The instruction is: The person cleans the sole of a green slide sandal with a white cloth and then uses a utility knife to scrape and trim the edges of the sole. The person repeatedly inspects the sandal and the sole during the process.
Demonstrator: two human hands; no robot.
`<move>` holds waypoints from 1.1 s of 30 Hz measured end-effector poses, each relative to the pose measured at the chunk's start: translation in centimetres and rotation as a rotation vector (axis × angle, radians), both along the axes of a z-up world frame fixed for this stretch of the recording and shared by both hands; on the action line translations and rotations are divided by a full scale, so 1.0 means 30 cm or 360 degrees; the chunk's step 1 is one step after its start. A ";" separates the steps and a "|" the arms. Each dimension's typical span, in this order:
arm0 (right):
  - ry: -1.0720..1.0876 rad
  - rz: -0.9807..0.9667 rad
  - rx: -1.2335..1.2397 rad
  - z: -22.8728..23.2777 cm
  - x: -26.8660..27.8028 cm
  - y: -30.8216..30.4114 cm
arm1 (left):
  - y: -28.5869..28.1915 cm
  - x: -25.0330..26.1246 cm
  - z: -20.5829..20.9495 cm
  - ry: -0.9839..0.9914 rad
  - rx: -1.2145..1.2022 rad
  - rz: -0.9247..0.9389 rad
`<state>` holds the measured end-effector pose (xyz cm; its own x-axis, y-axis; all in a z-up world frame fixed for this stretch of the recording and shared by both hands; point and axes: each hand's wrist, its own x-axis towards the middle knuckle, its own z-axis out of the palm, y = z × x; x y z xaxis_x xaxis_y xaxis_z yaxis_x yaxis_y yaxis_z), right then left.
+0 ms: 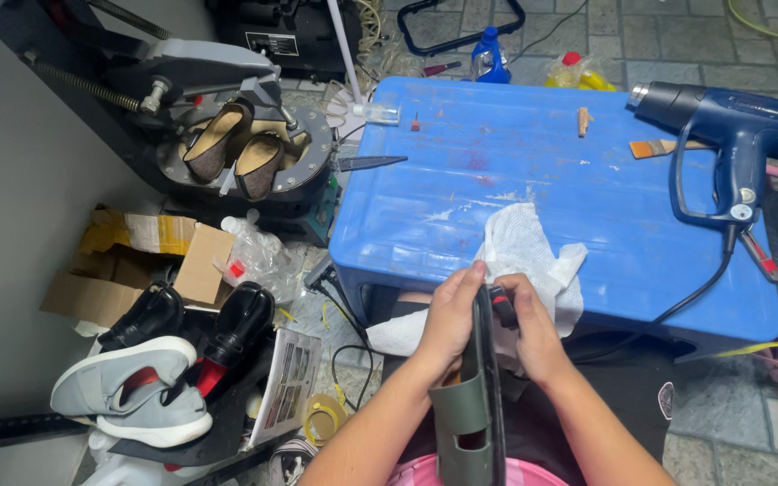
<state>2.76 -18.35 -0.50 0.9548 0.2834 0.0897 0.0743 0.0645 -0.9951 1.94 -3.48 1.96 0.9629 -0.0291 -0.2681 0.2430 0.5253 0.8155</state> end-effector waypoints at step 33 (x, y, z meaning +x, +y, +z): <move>-0.0557 -0.0329 -0.0466 0.117 -0.054 0.005 | -0.096 0.056 -0.023 0.0017 0.0026 0.0067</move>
